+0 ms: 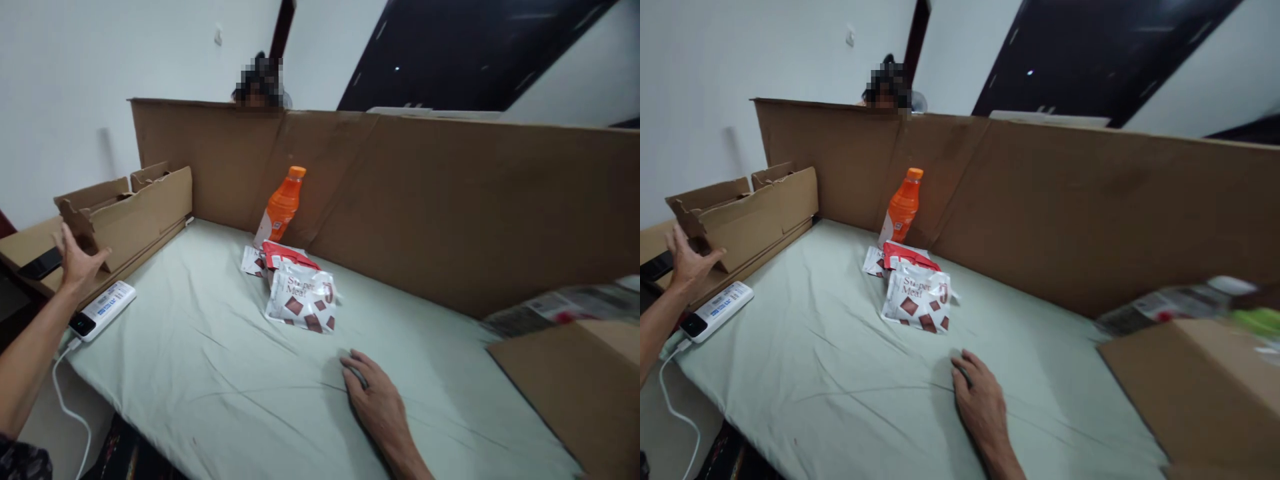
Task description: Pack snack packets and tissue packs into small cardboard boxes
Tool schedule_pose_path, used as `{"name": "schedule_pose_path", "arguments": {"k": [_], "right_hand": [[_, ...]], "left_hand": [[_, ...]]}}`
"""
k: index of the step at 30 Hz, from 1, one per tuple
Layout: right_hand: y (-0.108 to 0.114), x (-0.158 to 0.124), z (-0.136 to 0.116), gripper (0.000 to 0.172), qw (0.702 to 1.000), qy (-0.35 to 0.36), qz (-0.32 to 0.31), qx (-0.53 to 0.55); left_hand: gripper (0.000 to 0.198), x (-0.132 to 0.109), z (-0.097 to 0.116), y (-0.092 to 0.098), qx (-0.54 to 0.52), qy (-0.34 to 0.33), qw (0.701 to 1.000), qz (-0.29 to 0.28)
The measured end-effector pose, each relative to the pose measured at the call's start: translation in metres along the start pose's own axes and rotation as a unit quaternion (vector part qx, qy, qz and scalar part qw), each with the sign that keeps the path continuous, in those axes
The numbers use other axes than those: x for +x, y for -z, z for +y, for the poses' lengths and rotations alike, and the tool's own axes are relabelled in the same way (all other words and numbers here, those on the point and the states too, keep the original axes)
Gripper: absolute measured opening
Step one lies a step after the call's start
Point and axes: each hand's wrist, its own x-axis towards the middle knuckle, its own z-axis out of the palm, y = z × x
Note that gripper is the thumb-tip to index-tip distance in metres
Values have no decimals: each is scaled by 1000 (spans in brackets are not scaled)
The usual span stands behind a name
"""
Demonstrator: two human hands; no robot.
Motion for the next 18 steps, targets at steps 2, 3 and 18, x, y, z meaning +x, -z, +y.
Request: {"name": "schedule_pose_path", "arguments": {"k": [2,3,18], "right_hand": [[6,4,-18,35,1000,-7,-14,-6],[8,6,-26,34,1000,-15,-19,-15],[106,-37,-47,31,993,-16,-60,-101]], "left_hand": [[118,-22,23,-3,4,4,1000,4],[115,-33,34,-9,1,-6,1000,6],[75,-262,215,-161,-150,-585,566,-562]]}}
